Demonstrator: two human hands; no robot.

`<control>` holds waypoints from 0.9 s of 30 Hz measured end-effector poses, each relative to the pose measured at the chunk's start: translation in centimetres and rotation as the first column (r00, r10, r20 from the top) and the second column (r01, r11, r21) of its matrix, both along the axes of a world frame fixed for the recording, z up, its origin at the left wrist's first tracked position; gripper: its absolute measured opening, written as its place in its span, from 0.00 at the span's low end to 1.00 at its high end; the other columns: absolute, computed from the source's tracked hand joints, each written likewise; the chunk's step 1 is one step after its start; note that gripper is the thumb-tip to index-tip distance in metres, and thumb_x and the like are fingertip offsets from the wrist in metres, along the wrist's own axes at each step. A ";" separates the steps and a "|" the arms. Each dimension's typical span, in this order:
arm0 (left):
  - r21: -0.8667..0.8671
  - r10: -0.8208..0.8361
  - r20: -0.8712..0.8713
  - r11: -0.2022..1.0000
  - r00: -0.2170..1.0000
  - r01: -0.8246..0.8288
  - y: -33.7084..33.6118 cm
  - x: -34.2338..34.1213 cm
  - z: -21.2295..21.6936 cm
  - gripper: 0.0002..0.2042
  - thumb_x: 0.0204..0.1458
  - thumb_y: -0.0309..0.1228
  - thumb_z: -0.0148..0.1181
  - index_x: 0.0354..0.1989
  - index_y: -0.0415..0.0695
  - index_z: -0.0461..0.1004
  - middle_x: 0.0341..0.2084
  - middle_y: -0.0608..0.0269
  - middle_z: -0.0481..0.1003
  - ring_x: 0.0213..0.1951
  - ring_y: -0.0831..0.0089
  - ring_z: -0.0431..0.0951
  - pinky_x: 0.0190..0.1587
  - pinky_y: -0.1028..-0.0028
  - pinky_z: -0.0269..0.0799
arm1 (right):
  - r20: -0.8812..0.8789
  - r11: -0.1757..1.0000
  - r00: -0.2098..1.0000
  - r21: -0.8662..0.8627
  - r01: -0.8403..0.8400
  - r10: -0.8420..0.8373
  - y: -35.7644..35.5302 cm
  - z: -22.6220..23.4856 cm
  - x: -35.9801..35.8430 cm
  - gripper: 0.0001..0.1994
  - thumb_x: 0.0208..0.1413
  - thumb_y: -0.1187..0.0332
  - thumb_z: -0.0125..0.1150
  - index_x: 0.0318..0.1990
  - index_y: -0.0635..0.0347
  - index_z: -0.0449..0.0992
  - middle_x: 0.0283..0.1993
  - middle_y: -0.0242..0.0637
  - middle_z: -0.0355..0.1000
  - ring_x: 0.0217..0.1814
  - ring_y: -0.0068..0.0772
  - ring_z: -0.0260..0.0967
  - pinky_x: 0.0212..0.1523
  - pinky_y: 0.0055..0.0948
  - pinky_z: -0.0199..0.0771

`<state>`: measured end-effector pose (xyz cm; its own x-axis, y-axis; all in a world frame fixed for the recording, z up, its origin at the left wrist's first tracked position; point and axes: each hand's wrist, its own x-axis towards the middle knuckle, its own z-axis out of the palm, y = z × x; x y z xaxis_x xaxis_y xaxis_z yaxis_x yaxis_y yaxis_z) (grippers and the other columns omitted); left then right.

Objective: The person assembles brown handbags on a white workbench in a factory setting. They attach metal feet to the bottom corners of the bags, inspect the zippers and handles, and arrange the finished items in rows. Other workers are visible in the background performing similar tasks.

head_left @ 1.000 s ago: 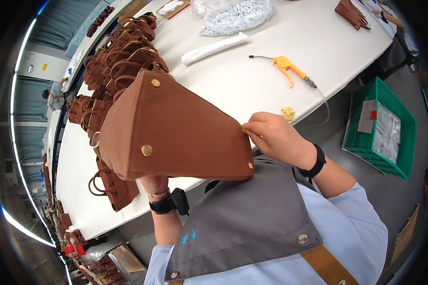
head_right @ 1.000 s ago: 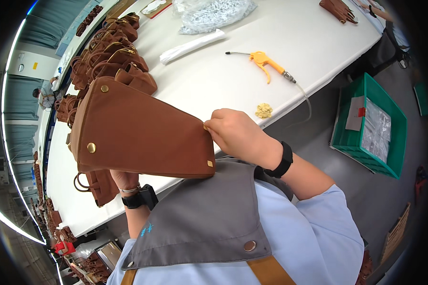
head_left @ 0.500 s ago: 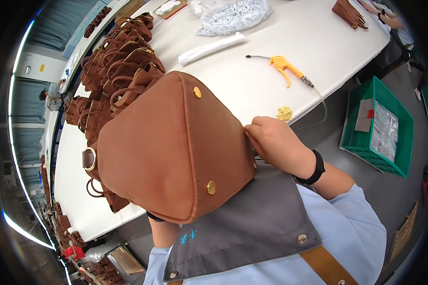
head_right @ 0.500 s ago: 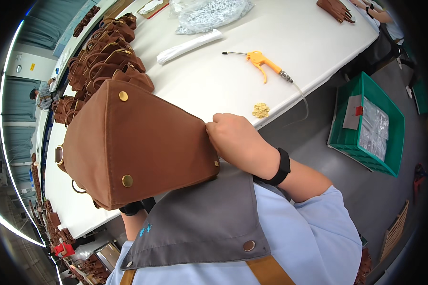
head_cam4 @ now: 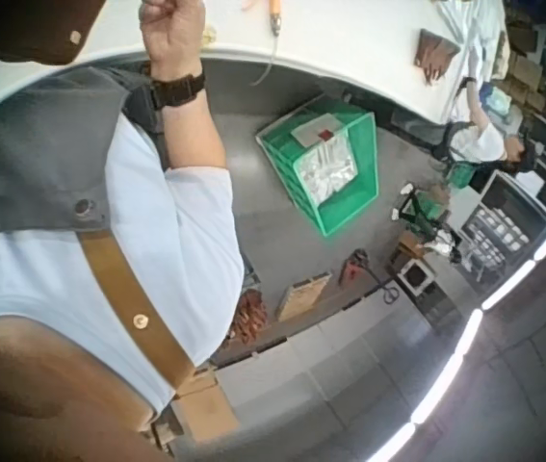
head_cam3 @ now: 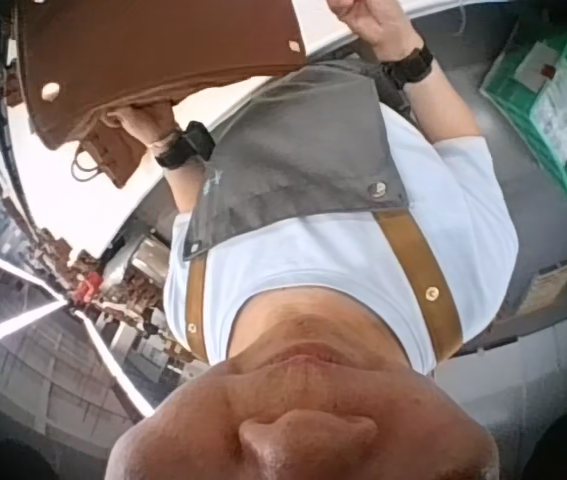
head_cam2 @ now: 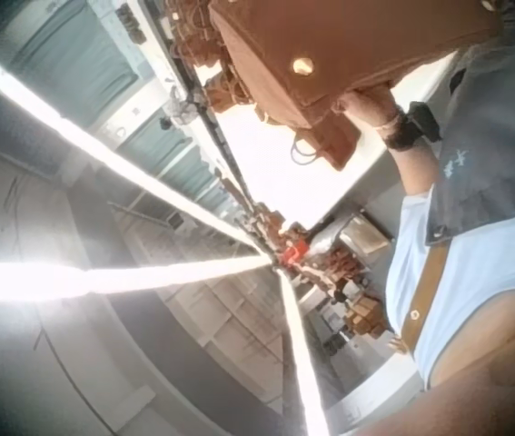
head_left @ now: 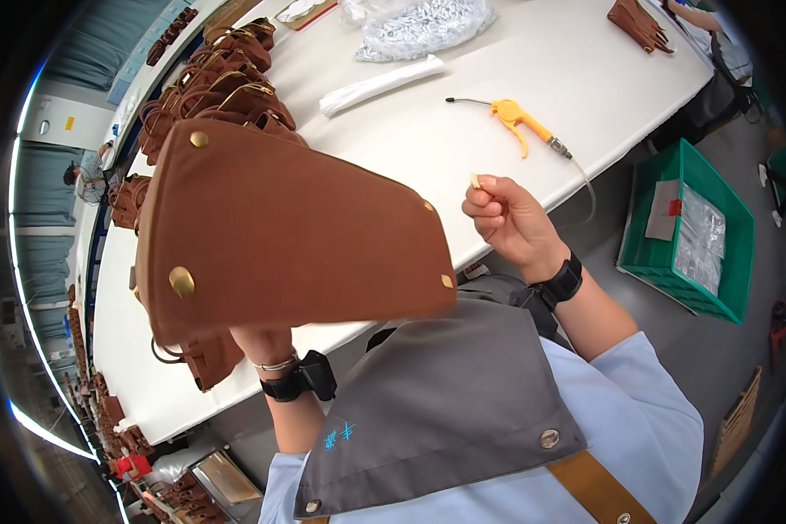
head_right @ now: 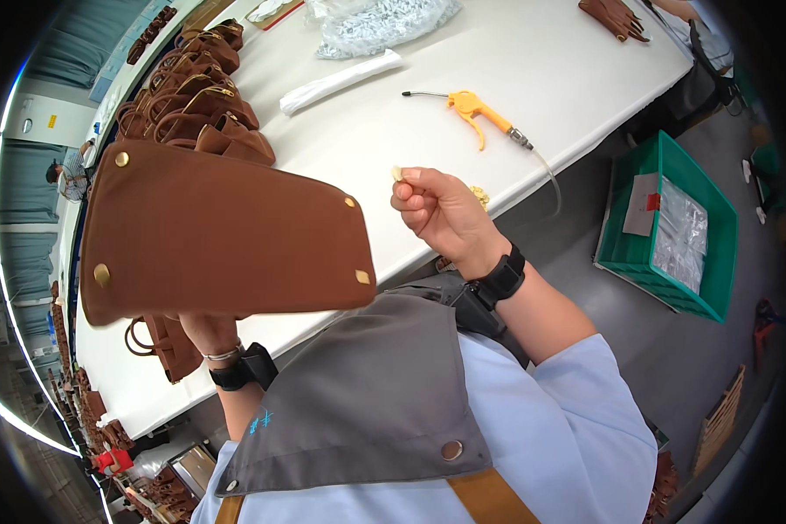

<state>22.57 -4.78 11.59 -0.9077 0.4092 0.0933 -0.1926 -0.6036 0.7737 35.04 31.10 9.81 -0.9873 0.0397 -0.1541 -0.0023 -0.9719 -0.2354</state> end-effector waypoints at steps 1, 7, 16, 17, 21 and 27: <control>-0.022 0.110 -0.006 0.994 0.994 -0.110 0.0 -0.1 -0.1 0.24 0.55 0.46 0.60 0.56 0.44 0.67 0.50 0.70 0.71 0.53 0.70 0.70 0.57 0.64 0.67 | 0.072 0.977 0.996 0.210 0.031 -0.047 0.0 0.1 0.2 0.07 0.59 0.73 0.55 0.31 0.66 0.76 0.28 0.33 0.74 0.25 0.17 0.67 0.26 0.17 0.69; -0.088 0.237 0.010 0.968 0.971 -0.235 0.3 -0.3 -0.3 0.29 0.55 0.52 0.57 0.59 0.46 0.64 0.58 0.69 0.68 0.59 0.70 0.66 0.61 0.63 0.62 | -0.449 -0.090 0.884 0.893 0.440 -0.133 -3.3 2.9 1.7 0.03 0.47 0.80 0.62 0.31 0.64 0.78 0.27 0.34 0.74 0.25 0.25 0.70 0.24 0.22 0.69; -0.156 0.319 -0.008 0.936 0.948 -0.317 0.3 -0.1 -0.3 0.34 0.49 0.52 0.63 0.61 0.47 0.63 0.60 0.69 0.65 0.61 0.66 0.63 0.63 0.58 0.60 | -0.610 -0.423 0.767 0.653 0.628 0.198 -3.0 3.2 1.3 0.08 0.43 0.78 0.66 0.34 0.65 0.78 0.27 0.35 0.72 0.27 0.32 0.70 0.24 0.28 0.72; -0.149 0.322 -0.018 0.935 0.946 -0.321 0.4 0.0 -0.2 0.33 0.50 0.51 0.63 0.61 0.47 0.63 0.61 0.69 0.64 0.61 0.66 0.63 0.63 0.58 0.60 | -0.592 -0.433 0.781 0.661 0.613 0.200 -3.0 3.3 1.4 0.08 0.44 0.78 0.66 0.34 0.66 0.78 0.28 0.36 0.72 0.28 0.33 0.71 0.25 0.29 0.72; -0.187 0.360 -0.072 0.911 0.930 -0.367 0.8 0.4 0.6 0.31 0.53 0.51 0.60 0.61 0.47 0.63 0.59 0.69 0.66 0.61 0.67 0.63 0.62 0.61 0.60 | -0.522 -0.484 0.845 0.712 0.509 0.120 -3.8 3.9 1.5 0.04 0.47 0.77 0.64 0.31 0.66 0.76 0.26 0.38 0.71 0.27 0.36 0.71 0.26 0.31 0.73; -0.321 0.365 -0.289 0.834 0.885 -0.449 0.8 0.5 1.5 0.31 0.54 0.50 0.60 0.60 0.43 0.63 0.57 0.67 0.67 0.59 0.69 0.66 0.61 0.60 0.62 | -0.373 -0.545 0.923 0.755 0.364 0.099 -4.1 4.9 1.7 0.07 0.49 0.76 0.61 0.23 0.66 0.70 0.21 0.40 0.65 0.23 0.41 0.68 0.25 0.33 0.71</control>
<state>23.08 -3.94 13.10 -0.9754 0.0481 0.2153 0.1966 -0.2533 0.9472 36.76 26.99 14.73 -0.8765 0.0086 0.4813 -0.3256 0.7257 -0.6061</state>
